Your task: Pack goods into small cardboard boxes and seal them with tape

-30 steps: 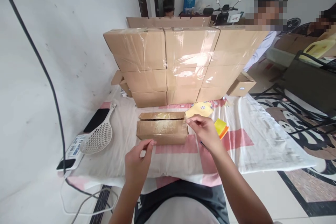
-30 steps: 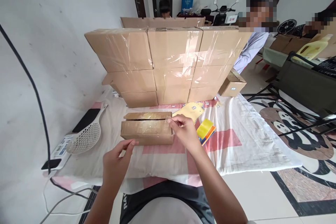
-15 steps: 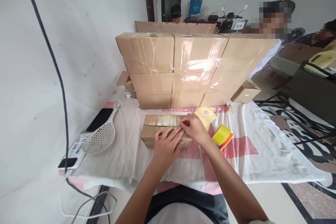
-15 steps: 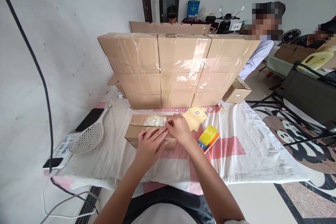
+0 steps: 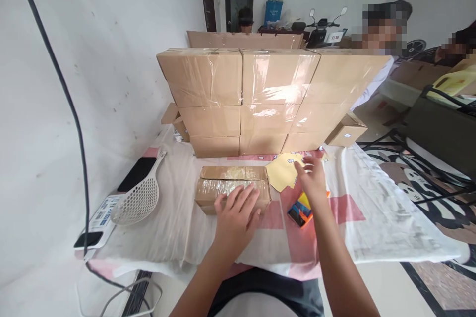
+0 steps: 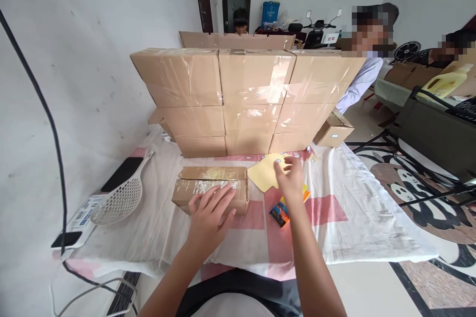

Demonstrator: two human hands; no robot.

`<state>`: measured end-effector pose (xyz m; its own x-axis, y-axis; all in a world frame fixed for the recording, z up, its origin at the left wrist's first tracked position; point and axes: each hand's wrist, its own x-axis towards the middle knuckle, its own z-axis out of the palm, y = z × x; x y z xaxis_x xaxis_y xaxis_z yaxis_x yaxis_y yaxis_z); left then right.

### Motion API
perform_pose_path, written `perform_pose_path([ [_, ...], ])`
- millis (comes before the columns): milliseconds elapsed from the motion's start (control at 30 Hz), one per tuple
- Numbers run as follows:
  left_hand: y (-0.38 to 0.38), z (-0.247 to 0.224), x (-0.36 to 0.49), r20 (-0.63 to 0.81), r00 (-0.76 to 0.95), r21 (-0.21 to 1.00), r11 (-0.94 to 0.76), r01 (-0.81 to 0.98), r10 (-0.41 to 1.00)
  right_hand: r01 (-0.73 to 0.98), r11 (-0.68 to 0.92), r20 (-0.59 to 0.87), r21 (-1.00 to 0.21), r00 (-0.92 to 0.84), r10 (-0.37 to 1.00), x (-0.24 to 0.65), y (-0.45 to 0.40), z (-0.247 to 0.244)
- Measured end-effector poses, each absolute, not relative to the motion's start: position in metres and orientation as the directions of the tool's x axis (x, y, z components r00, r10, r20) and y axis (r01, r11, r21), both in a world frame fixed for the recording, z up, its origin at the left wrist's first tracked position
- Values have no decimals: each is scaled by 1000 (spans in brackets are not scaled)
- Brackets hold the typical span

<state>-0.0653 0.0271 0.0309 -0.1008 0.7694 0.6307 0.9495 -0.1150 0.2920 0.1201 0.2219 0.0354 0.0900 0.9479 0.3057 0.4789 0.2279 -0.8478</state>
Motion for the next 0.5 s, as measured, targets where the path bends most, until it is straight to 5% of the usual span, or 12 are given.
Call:
perform_pose_path([
  [233,1,9,-72,786,-96,293,-231,928,610,735,124,167,-667,-16,986,208,294,41],
  [367,-15,-34,-67,676,27,332,-337,881,737,783,277,17,-557,-323,946,185,341,35],
  [500,-17,-68,-62,542,-12,361,-220,906,840,823,376,-150,-426,-474,868,153,375,22],
])
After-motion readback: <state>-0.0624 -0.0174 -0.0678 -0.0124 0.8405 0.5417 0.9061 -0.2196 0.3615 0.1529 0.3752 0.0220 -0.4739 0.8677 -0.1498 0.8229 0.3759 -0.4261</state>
